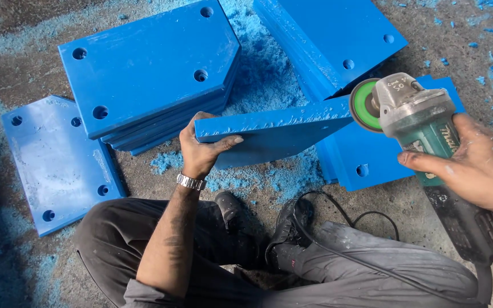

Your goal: Grinding and finishing the edges of blue plastic blocks using an electric angle grinder.

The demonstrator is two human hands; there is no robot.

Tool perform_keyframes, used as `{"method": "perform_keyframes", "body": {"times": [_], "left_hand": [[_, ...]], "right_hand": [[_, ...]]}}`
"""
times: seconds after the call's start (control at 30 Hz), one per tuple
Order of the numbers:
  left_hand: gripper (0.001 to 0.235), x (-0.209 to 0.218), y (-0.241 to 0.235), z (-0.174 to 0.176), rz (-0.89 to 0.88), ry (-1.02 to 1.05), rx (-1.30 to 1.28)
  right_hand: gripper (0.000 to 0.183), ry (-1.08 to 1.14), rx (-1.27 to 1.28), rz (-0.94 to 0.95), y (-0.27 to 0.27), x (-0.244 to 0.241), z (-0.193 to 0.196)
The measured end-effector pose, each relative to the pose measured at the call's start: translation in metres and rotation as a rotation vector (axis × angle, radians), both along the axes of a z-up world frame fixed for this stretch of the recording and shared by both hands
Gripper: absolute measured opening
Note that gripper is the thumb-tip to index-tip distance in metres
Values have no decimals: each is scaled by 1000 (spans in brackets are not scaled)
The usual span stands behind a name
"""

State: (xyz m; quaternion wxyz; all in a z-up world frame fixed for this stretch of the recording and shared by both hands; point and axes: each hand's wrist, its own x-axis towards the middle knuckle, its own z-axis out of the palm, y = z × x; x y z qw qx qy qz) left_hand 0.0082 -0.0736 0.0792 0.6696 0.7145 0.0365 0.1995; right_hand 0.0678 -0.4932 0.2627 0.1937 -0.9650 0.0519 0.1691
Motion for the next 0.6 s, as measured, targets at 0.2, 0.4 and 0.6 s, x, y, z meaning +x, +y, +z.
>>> {"method": "perform_keyframes", "body": {"times": [0.2,0.4,0.6], "left_hand": [[48,1,0,10,-37,3,1],[45,2,-1,13,-89,17,-77],[45,2,0,11,-84,4,-61]], "right_hand": [[75,-29,-185,130,12,2,-2],[74,178,-466,192,118,-17,54],[72,-47,-285,185,10,5,-6]]}}
